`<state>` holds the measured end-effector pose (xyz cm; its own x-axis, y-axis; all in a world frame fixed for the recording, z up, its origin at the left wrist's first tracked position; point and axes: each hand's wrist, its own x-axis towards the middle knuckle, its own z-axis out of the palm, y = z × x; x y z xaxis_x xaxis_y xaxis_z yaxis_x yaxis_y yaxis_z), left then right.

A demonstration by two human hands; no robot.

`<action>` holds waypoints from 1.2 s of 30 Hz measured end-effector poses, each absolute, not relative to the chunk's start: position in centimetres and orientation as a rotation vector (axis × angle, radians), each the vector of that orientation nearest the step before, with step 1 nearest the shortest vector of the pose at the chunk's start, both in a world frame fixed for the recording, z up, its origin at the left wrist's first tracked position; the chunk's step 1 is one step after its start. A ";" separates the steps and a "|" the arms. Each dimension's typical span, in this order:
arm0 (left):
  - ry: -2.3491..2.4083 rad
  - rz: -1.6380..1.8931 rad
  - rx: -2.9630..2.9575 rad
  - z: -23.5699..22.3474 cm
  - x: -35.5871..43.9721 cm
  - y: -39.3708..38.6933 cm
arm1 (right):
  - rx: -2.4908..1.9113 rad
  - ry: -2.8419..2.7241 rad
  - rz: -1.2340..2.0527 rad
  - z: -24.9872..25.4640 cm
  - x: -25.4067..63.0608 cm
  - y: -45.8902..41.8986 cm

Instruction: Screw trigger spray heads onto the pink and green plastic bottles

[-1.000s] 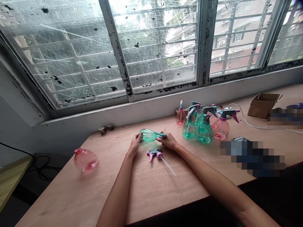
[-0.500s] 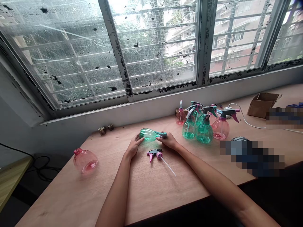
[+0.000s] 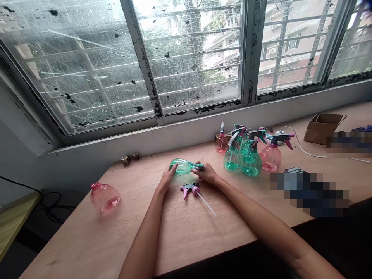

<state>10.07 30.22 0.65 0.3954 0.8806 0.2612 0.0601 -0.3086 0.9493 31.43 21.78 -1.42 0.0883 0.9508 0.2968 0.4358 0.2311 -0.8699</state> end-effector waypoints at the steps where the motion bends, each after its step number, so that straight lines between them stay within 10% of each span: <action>1: 0.820 1.040 1.683 0.8 10.0 30.1 | -1.362 -1.512 0.650 -1.5 31.5 21.8; 36: 1.055 1.156 1.708 0.2 11.3 30.5 | -1.432 -1.647 0.452 -1.1 31.5 22.1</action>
